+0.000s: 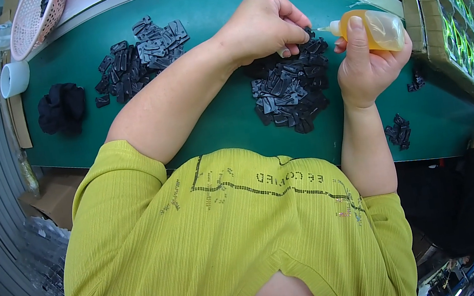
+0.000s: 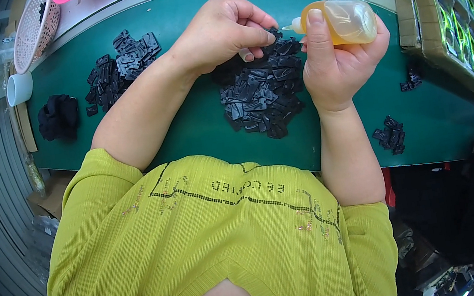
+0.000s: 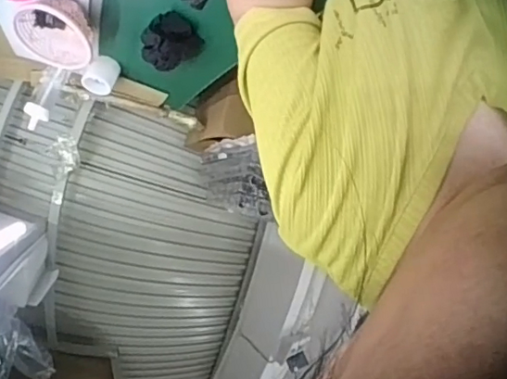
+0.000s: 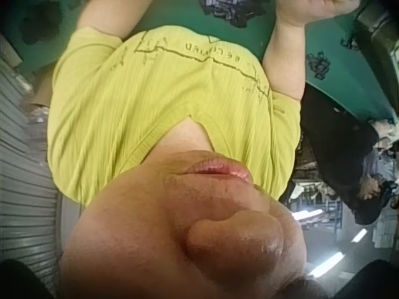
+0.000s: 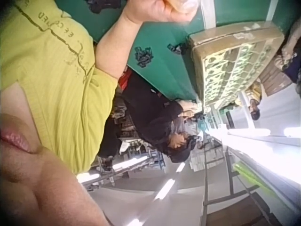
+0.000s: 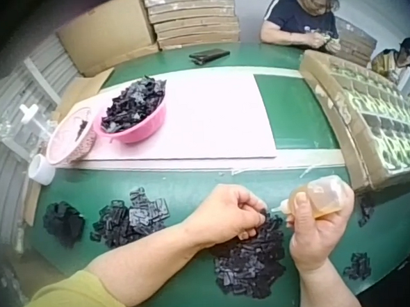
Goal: The person glues small black plastic components together using a bottle of adhesive.
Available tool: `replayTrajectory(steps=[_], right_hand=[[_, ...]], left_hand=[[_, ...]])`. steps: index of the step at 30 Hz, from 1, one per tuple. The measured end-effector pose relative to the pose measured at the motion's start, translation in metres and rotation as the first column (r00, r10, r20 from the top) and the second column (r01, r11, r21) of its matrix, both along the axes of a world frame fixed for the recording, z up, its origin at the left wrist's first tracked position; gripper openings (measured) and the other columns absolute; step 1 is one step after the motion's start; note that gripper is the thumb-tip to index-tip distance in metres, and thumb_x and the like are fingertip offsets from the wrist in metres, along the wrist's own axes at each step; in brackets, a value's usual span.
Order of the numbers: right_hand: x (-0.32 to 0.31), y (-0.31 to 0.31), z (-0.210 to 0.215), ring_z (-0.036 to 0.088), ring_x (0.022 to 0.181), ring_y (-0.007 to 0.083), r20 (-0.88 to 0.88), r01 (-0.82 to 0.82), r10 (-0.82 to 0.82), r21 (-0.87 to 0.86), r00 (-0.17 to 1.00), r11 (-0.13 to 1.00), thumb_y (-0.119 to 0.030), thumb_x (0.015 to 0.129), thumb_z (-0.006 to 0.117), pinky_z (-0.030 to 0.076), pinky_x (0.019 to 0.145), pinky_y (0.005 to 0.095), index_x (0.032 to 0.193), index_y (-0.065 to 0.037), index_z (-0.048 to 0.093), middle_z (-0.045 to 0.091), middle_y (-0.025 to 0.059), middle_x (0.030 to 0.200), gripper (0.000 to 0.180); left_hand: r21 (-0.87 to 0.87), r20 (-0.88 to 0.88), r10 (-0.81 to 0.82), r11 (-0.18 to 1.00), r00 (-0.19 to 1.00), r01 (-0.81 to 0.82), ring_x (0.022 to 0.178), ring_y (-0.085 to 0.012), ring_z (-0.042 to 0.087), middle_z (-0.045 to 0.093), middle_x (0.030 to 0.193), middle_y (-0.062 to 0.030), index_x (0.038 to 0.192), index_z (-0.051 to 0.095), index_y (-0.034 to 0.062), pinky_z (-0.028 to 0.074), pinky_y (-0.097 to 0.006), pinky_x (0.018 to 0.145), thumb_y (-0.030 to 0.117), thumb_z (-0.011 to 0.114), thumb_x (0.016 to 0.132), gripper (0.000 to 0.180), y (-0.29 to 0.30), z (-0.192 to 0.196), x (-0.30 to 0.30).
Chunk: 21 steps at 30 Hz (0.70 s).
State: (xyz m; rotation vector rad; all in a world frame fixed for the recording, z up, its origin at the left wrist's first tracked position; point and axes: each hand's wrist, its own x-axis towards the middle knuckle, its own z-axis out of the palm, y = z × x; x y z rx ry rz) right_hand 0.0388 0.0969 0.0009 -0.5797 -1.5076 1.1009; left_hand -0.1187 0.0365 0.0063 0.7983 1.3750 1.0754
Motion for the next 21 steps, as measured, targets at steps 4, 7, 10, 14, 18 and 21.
replayTrajectory(steps=[4,7,10,14,18,21], right_hand=[[0.000,0.001,-0.001,0.057,0.059,0.0100,0.014,0.009,-0.009,0.013,1.000,1.000,-0.010,0.086,0.067,0.048,0.050,0.0206,0.114,-0.003,0.034,0.058,0.0116,0.091,0.044],[0.005,0.005,0.002,0.056,0.057,0.0101,-0.042,0.030,-0.032,-0.050,0.999,0.998,-0.010,0.086,0.067,0.047,0.047,0.0208,0.114,-0.003,0.035,0.058,0.0116,0.089,0.043],[0.007,0.007,0.003,0.055,0.055,0.0101,-0.109,-0.008,-0.008,-0.148,0.994,0.989,-0.010,0.086,0.067,0.046,0.045,0.0208,0.113,-0.003,0.036,0.058,0.0113,0.088,0.042],[0.009,0.002,0.002,0.054,0.054,0.0102,-0.073,-0.086,0.075,-0.161,0.994,0.983,-0.010,0.086,0.067,0.045,0.044,0.0200,0.114,-0.003,0.037,0.057,0.0103,0.088,0.042],[0.006,-0.005,0.005,0.054,0.054,0.0095,-0.052,-0.111,0.104,-0.157,0.993,0.981,-0.010,0.086,0.067,0.045,0.045,0.0192,0.115,-0.004,0.037,0.057,0.0097,0.089,0.042],[0.006,-0.006,0.005,0.054,0.055,0.0083,-0.004,-0.107,0.107,-0.146,0.994,0.984,-0.010,0.086,0.068,0.045,0.046,0.0187,0.115,-0.004,0.038,0.056,0.0093,0.089,0.042]], left_hand=[[0.001,0.001,0.001,1.000,1.000,-0.001,0.060,-0.0109,0.062,0.066,0.077,-0.0079,0.094,0.066,-0.0044,0.051,-0.022,0.054,0.004,0.069,0.077,0.020,-0.001,0.001,0.000],[-0.025,0.007,0.012,1.000,1.000,-0.012,0.060,-0.0110,0.063,0.066,0.077,-0.0082,0.094,0.066,-0.0043,0.051,-0.022,0.054,0.004,0.069,0.077,0.020,-0.002,0.004,0.000],[-0.037,0.003,0.026,0.999,1.000,-0.026,0.059,-0.0112,0.063,0.067,0.078,-0.0088,0.094,0.066,-0.0045,0.051,-0.022,0.053,0.004,0.070,0.077,0.020,-0.002,0.006,0.000],[-0.038,0.024,0.041,0.998,0.999,-0.040,0.059,-0.0114,0.063,0.067,0.078,-0.0095,0.094,0.066,-0.0047,0.052,-0.022,0.053,0.004,0.070,0.077,0.020,0.000,0.004,-0.001],[-0.041,0.018,0.037,0.998,0.999,-0.037,0.059,-0.0117,0.064,0.067,0.078,-0.0102,0.094,0.065,-0.0048,0.052,-0.022,0.053,0.004,0.070,0.078,0.020,0.000,0.003,-0.002],[-0.042,0.009,0.037,0.998,0.999,-0.037,0.059,-0.0120,0.064,0.067,0.078,-0.0103,0.094,0.065,-0.0048,0.052,-0.023,0.053,0.004,0.070,0.078,0.019,0.000,0.003,-0.002]])
